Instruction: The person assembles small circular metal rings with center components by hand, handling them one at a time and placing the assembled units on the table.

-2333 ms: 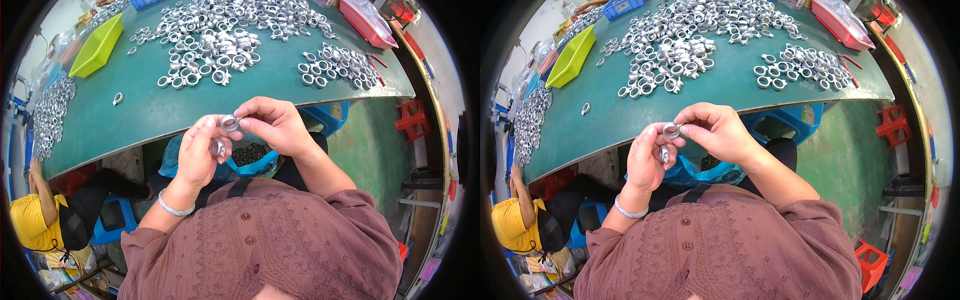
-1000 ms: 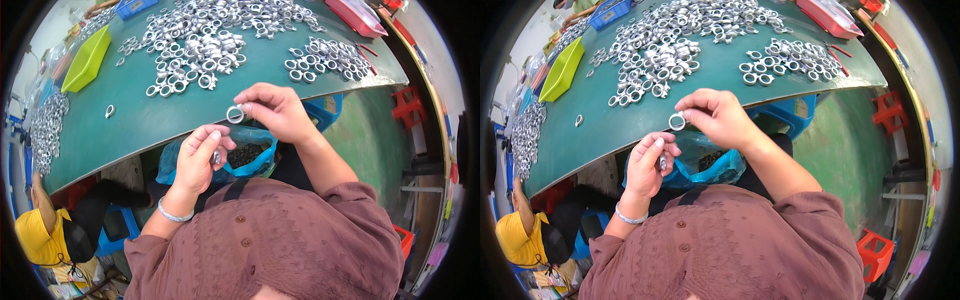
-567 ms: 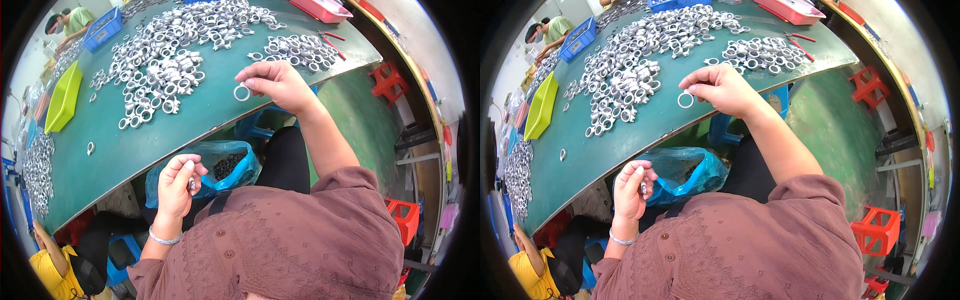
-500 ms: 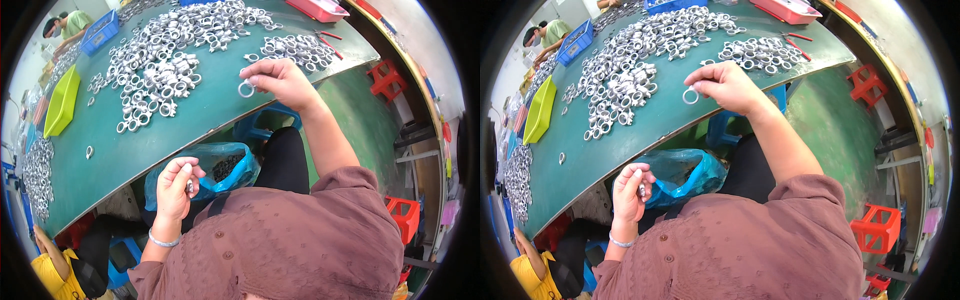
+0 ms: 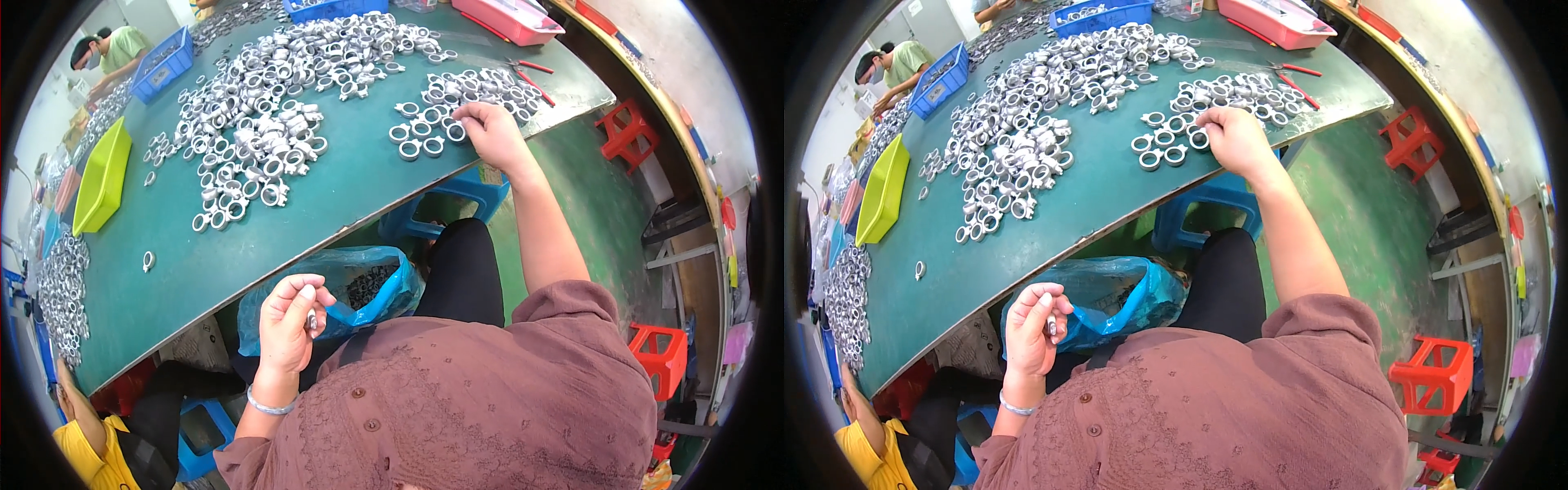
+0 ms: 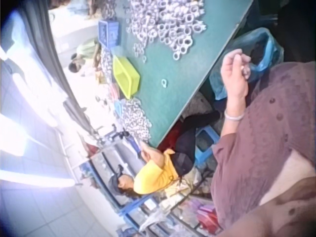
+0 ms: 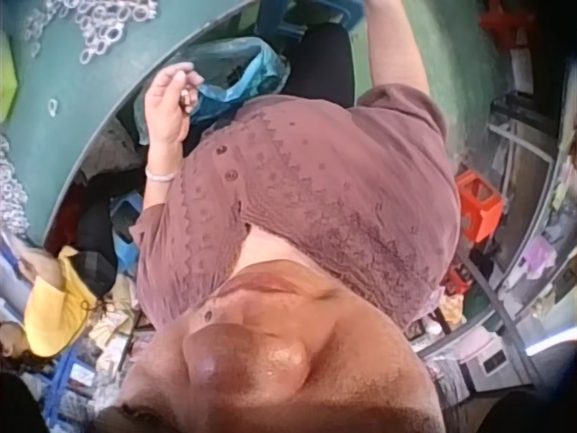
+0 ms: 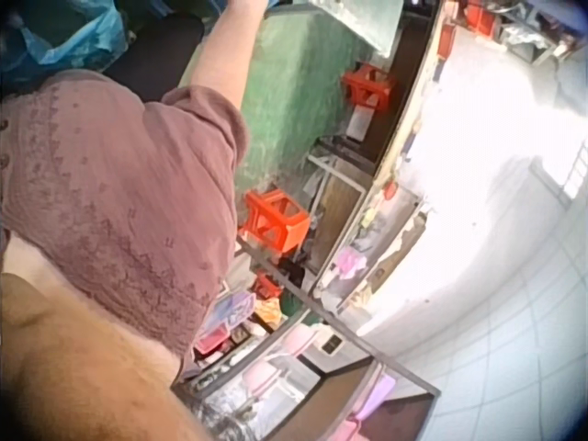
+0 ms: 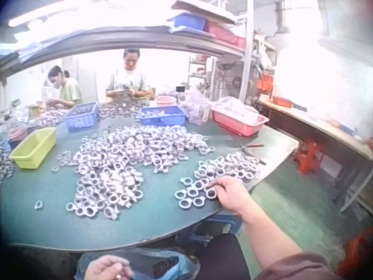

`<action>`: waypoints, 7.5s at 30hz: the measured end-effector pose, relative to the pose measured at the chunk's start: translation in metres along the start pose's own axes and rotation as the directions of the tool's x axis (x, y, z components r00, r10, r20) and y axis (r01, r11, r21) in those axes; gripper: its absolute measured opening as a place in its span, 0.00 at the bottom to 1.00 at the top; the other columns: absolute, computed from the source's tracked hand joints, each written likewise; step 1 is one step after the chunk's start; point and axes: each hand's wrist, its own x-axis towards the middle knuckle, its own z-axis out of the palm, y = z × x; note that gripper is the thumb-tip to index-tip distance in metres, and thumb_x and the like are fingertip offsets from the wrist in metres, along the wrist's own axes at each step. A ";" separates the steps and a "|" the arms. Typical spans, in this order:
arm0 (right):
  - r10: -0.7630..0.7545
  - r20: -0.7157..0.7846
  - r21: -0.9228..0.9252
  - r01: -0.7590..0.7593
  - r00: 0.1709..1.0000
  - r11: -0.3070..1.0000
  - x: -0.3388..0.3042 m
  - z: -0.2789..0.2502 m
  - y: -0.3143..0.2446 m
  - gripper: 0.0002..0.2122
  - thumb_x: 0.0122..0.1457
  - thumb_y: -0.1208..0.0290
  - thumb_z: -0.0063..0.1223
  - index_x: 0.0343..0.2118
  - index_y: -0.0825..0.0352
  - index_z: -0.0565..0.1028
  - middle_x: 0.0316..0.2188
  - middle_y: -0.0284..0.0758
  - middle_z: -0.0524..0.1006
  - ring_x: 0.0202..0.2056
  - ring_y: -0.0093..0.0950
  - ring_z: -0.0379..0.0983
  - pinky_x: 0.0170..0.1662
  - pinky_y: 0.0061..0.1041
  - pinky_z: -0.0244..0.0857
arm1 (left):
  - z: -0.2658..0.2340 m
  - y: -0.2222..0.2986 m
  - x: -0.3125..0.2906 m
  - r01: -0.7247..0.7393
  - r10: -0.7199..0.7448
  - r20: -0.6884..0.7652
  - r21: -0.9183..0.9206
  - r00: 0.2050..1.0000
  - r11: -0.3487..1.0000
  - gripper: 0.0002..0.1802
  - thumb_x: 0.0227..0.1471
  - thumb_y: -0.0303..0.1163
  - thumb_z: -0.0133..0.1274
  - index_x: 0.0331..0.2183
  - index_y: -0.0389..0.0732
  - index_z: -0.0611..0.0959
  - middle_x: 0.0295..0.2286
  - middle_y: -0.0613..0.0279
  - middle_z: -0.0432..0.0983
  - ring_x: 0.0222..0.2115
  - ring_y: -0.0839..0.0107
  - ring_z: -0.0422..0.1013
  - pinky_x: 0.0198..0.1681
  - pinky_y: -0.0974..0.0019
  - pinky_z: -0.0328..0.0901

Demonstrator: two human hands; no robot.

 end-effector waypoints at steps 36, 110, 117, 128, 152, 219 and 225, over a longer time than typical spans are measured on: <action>-0.473 0.121 0.714 0.255 0.873 0.652 -0.057 0.105 -0.150 0.04 0.45 0.80 0.55 0.26 0.69 0.73 0.33 0.34 0.70 0.24 0.16 0.65 0.27 0.13 0.59 | 0.005 0.019 0.012 -0.290 0.285 -0.091 -0.050 0.954 0.956 0.22 0.52 0.29 0.45 0.50 0.37 0.63 0.33 0.60 0.70 0.18 0.82 0.62 0.16 0.81 0.55; -0.297 0.526 0.786 -0.322 0.797 0.528 -0.092 0.097 -0.129 0.08 0.54 0.74 0.47 0.34 0.71 0.74 0.27 0.31 0.75 0.27 0.17 0.69 0.31 0.16 0.64 | -0.004 0.013 0.003 -0.051 0.060 0.049 -0.163 0.997 0.985 0.11 0.55 0.34 0.41 0.36 0.38 0.74 0.25 0.60 0.74 0.15 0.83 0.63 0.14 0.83 0.54; -0.290 0.518 0.777 -0.302 0.804 0.552 -0.092 0.096 -0.128 0.09 0.55 0.72 0.46 0.34 0.71 0.74 0.26 0.30 0.75 0.27 0.16 0.68 0.31 0.16 0.64 | 0.000 0.010 0.001 -0.094 0.094 -0.012 -0.092 0.996 0.991 0.08 0.53 0.33 0.45 0.32 0.40 0.75 0.25 0.63 0.73 0.16 0.84 0.62 0.16 0.83 0.53; -0.336 0.461 0.806 -0.228 0.821 0.547 -0.092 0.095 -0.126 0.07 0.53 0.74 0.49 0.33 0.71 0.75 0.27 0.32 0.73 0.29 0.18 0.69 0.33 0.17 0.64 | 0.001 0.006 0.000 -0.129 0.128 -0.050 -0.022 0.991 0.991 0.07 0.52 0.31 0.46 0.30 0.38 0.75 0.24 0.62 0.73 0.16 0.84 0.62 0.16 0.83 0.54; -0.298 0.583 0.803 -0.480 0.756 0.353 -0.091 0.096 -0.122 0.08 0.53 0.78 0.47 0.36 0.72 0.73 0.26 0.31 0.74 0.25 0.17 0.67 0.29 0.15 0.63 | 0.000 0.007 0.001 -0.182 0.182 0.006 -0.055 0.983 0.982 0.13 0.50 0.27 0.43 0.40 0.33 0.71 0.27 0.62 0.71 0.20 0.80 0.65 0.18 0.80 0.58; -0.407 0.328 0.852 -0.082 0.852 0.517 -0.090 0.104 -0.136 0.06 0.50 0.79 0.51 0.32 0.72 0.74 0.27 0.33 0.73 0.29 0.20 0.71 0.33 0.17 0.65 | 0.002 0.012 0.001 0.172 -0.140 0.107 -0.410 0.984 0.895 0.20 0.56 0.47 0.33 0.31 0.41 0.71 0.14 0.67 0.60 0.20 0.73 0.62 0.14 0.78 0.56; -0.349 0.450 0.835 -0.248 0.822 0.492 -0.087 0.104 -0.136 0.07 0.51 0.78 0.50 0.32 0.74 0.73 0.27 0.33 0.75 0.30 0.19 0.71 0.35 0.17 0.65 | 0.003 0.013 0.001 0.189 -0.153 0.121 -0.398 0.981 0.898 0.21 0.55 0.47 0.35 0.32 0.38 0.71 0.13 0.67 0.61 0.20 0.73 0.62 0.14 0.77 0.56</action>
